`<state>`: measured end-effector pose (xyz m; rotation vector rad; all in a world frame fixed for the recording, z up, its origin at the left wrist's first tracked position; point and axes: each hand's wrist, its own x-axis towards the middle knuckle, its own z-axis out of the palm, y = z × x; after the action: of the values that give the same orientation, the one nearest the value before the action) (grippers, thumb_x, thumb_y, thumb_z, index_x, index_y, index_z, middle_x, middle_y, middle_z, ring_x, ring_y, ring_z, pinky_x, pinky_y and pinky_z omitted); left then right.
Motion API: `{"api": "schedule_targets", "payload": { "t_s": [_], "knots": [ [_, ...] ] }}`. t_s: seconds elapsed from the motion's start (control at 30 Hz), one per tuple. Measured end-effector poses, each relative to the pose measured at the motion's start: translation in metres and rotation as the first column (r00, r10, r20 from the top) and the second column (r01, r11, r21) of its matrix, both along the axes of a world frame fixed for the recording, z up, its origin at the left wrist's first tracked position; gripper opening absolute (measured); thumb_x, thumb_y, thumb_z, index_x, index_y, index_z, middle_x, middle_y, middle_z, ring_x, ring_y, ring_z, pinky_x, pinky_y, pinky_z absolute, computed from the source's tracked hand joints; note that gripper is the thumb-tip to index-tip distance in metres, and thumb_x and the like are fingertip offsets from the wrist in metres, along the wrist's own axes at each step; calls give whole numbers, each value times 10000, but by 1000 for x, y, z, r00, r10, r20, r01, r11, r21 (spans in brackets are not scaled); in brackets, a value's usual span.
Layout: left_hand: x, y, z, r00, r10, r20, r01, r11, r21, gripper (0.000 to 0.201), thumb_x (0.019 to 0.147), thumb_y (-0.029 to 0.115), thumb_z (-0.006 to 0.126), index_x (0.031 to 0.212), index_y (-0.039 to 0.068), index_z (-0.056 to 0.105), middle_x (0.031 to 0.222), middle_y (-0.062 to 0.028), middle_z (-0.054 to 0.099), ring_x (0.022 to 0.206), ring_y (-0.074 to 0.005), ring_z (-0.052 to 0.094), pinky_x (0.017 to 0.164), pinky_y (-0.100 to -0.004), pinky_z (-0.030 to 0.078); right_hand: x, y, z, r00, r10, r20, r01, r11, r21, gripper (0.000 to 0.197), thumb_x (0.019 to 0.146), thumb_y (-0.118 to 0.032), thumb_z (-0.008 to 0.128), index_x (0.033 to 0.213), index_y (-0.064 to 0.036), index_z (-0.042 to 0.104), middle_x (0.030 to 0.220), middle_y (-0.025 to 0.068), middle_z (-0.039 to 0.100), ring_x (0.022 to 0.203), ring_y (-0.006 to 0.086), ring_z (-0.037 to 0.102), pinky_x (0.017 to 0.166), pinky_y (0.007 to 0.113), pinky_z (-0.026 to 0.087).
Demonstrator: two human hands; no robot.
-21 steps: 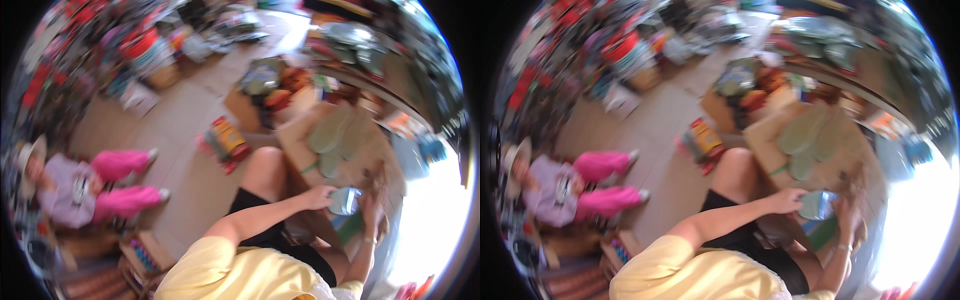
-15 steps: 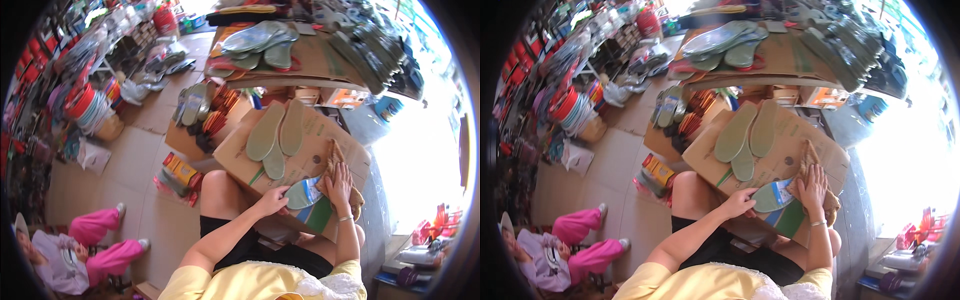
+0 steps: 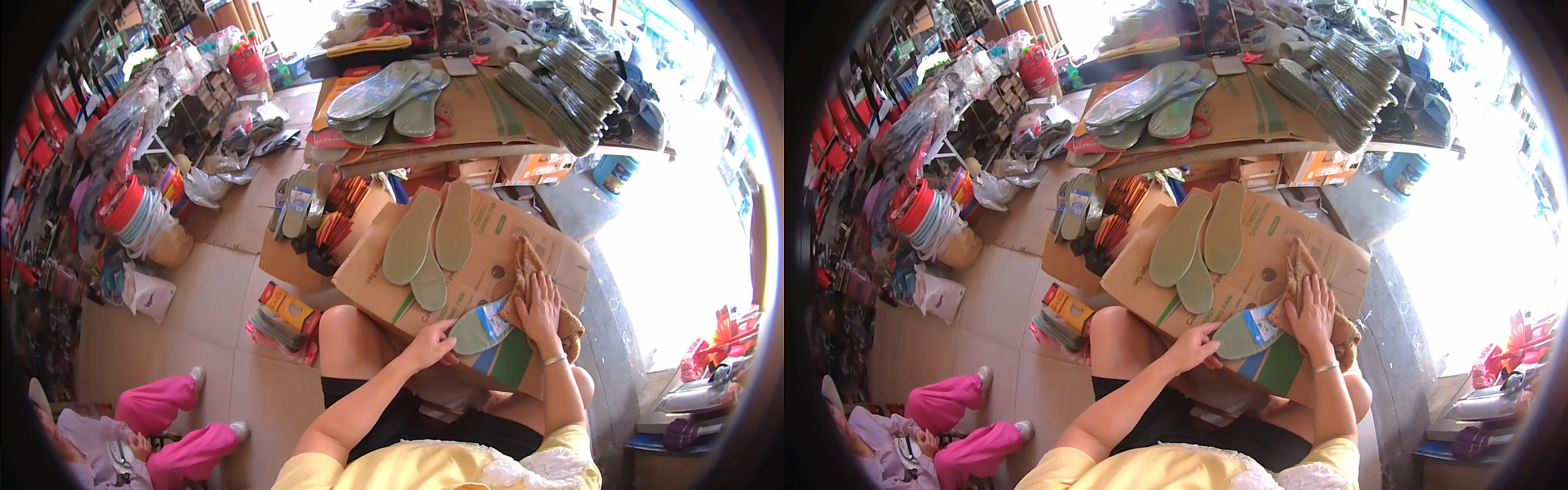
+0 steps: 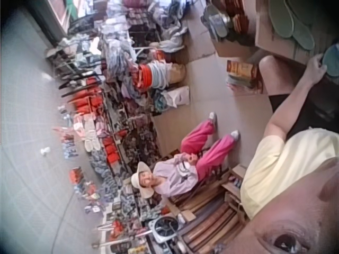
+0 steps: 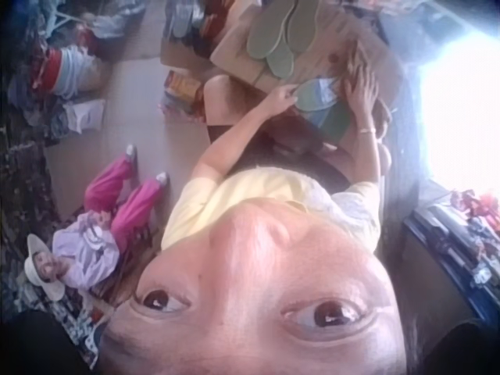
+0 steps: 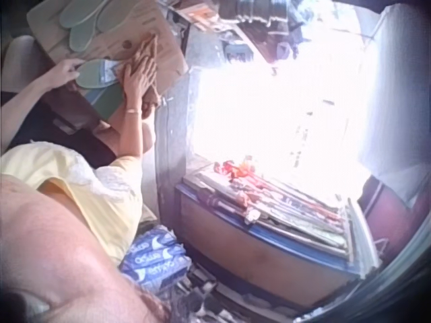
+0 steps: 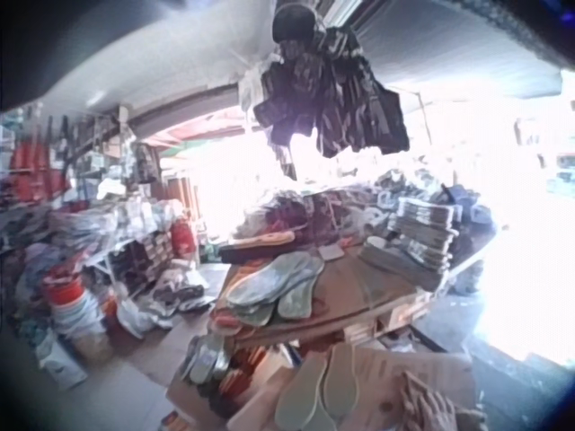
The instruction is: The person cleans and inspects several shoe insoles using a cloth, then trims one with scissors, and finally organizes them into boxes along with other packaged items.
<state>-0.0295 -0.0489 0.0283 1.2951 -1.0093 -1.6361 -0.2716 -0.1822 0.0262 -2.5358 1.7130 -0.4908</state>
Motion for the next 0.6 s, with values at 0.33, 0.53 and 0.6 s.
{"api": "schedule_targets", "payload": {
  "t_s": [0.33,0.53,0.6],
  "knots": [
    [1,-3,1,1000,-22,-2,22,999,33,522,910,61,459,1407,-14,317,897,-154,651,683,-216,680,599,-298,564,-2,-1,0,1000,11,25,-11,1000,-15,659,859,-392,542,1363,8,402,1444,194,355,1365,345,273,1130,458,181],
    [0,-2,-7,999,1,-44,0,1000,16,513,893,59,471,1390,8,352,857,-150,655,648,-212,675,553,-297,557,-1,0,-1,1000,3,22,-3,1000,-15,665,858,-407,538,1365,2,403,1445,188,357,1366,339,275,1130,458,181],
    [0,-2,-7,999,-2,-46,2,1000,18,513,893,58,471,1389,8,353,857,-150,656,650,-212,675,553,-298,558,-1,0,-1,1000,4,21,-4,1000,-19,664,860,-412,533,1364,0,404,1443,187,361,1365,339,278,1129,458,183]
  ]
}}
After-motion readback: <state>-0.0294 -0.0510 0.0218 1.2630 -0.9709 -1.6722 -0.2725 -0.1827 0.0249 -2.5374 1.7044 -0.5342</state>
